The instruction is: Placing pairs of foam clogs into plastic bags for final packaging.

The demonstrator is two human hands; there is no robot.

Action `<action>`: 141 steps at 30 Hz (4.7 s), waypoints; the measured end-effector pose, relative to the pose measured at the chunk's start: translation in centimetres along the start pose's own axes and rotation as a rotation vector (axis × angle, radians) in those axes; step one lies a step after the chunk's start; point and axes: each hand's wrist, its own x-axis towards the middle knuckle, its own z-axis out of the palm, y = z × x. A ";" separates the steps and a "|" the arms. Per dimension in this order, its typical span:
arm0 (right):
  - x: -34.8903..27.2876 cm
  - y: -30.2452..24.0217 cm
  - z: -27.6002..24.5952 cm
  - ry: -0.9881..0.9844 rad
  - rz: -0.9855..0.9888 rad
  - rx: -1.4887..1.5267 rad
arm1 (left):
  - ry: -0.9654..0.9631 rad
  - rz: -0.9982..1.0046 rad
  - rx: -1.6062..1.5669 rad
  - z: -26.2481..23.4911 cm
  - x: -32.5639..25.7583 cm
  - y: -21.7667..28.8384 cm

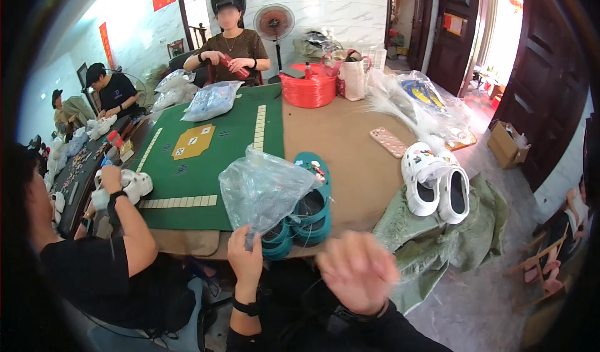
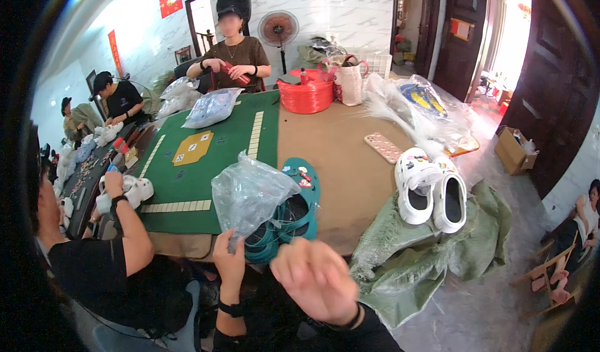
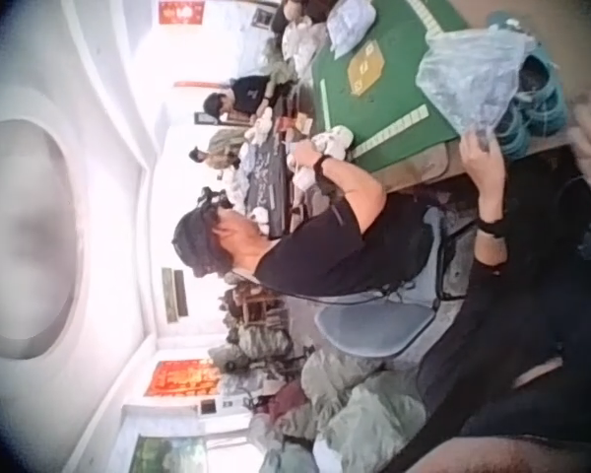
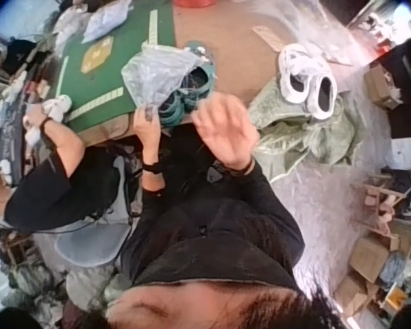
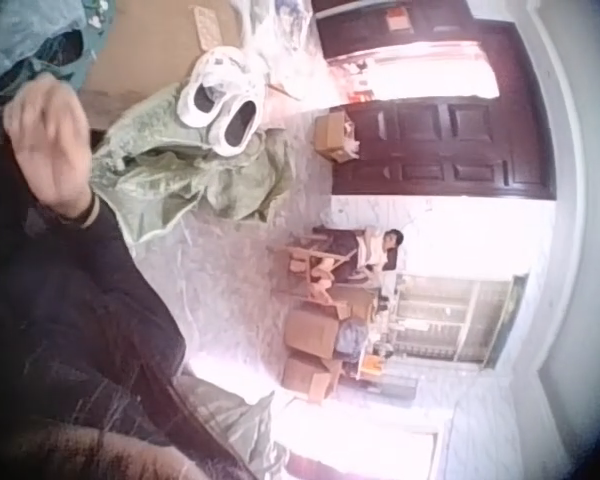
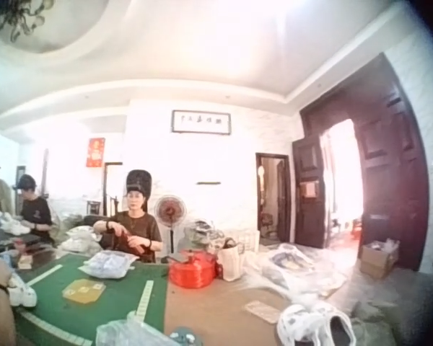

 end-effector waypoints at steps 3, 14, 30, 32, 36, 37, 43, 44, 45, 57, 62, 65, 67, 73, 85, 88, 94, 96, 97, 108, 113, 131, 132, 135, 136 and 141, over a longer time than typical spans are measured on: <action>-3.7 -3.3 5.0 -0.122 -0.463 -0.214 | 0.009 0.011 -0.002 0.3 -0.3 0.0; -1.0 -4.2 8.5 -0.434 -0.836 -0.412 | -0.016 0.038 -0.030 0.7 -0.1 0.6; 1.7 1.1 -1.1 0.186 -0.611 -1.034 | -0.095 0.044 0.172 -0.4 3.2 1.3; 1.6 2.7 -5.2 0.127 -0.335 -1.209 | -0.040 0.043 0.085 -0.1 3.8 0.8; 2.4 6.9 -9.2 -0.401 -0.079 -1.993 | 0.049 -0.072 -0.131 -0.6 3.8 0.0; 2.3 7.9 -9.6 -0.384 -0.091 -2.291 | 0.045 -0.161 -0.215 -1.0 3.7 0.2; 3.0 9.1 -13.4 -0.526 0.176 -2.023 | 0.715 -0.147 -0.446 -5.4 5.7 -2.4; 3.0 9.1 -12.3 -0.547 0.174 -1.799 | 0.721 -0.148 -0.439 -6.1 5.6 -3.9; 3.4 8.9 -11.5 -0.546 0.173 -1.798 | 0.712 -0.159 -0.382 -6.3 5.4 -5.4; 6.2 6.8 -16.2 0.246 0.448 -2.428 | 0.299 -0.020 0.249 -5.2 2.3 -5.1; 8.6 7.5 -16.9 0.393 0.729 -2.298 | 0.030 -0.124 0.400 -5.4 0.4 -4.9; 7.8 7.7 -17.4 0.411 0.597 -2.350 | -0.090 -0.131 0.381 -5.9 0.0 -5.5; 7.0 7.5 -17.4 0.422 0.504 -2.360 | -0.183 -0.069 0.413 -6.0 -0.4 -5.8; 4.4 4.1 -14.5 0.475 0.300 -2.103 | -0.176 -0.102 0.381 -6.0 -1.0 -7.3; -5.1 -6.3 -6.4 -0.049 0.422 -1.476 | -0.342 0.248 -0.028 0.0 5.4 -1.3; -5.6 -6.2 -6.2 -0.157 0.418 -1.461 | -0.373 0.357 -0.274 1.4 7.2 0.0; -5.6 -6.3 -6.5 -0.255 0.451 -1.442 | -0.422 0.293 -0.478 0.7 9.1 1.4; -5.7 -6.0 -6.4 -0.288 0.428 -1.454 | -0.487 0.160 -0.623 1.0 9.4 1.2; -5.7 -5.7 -6.4 -0.287 0.424 -1.454 | -0.489 0.164 -0.622 0.9 9.4 1.1; -6.6 -4.3 -8.2 -0.121 0.614 -1.312 | -0.590 -0.022 -0.621 -0.6 7.8 -0.6; -7.3 -4.9 -8.2 0.005 0.534 -1.571 | -0.526 0.283 -0.397 -1.1 7.3 -0.3; -6.6 -2.4 -10.2 0.205 0.278 -2.221 | -0.387 0.033 -0.072 2.2 2.8 0.0; -6.6 -2.1 -10.4 0.184 0.273 -2.238 | -0.386 0.034 -0.069 2.3 2.7 0.1; -6.2 -1.4 -10.3 0.157 0.279 -2.285 | -0.329 0.050 -0.352 2.5 2.4 0.3; -6.2 -1.3 -10.2 0.149 0.272 -2.290 | -0.283 0.173 -0.318 2.6 2.4 0.1; -5.9 -0.8 -10.6 0.243 0.247 -2.300 | -0.212 0.379 -0.231 2.5 1.8 0.6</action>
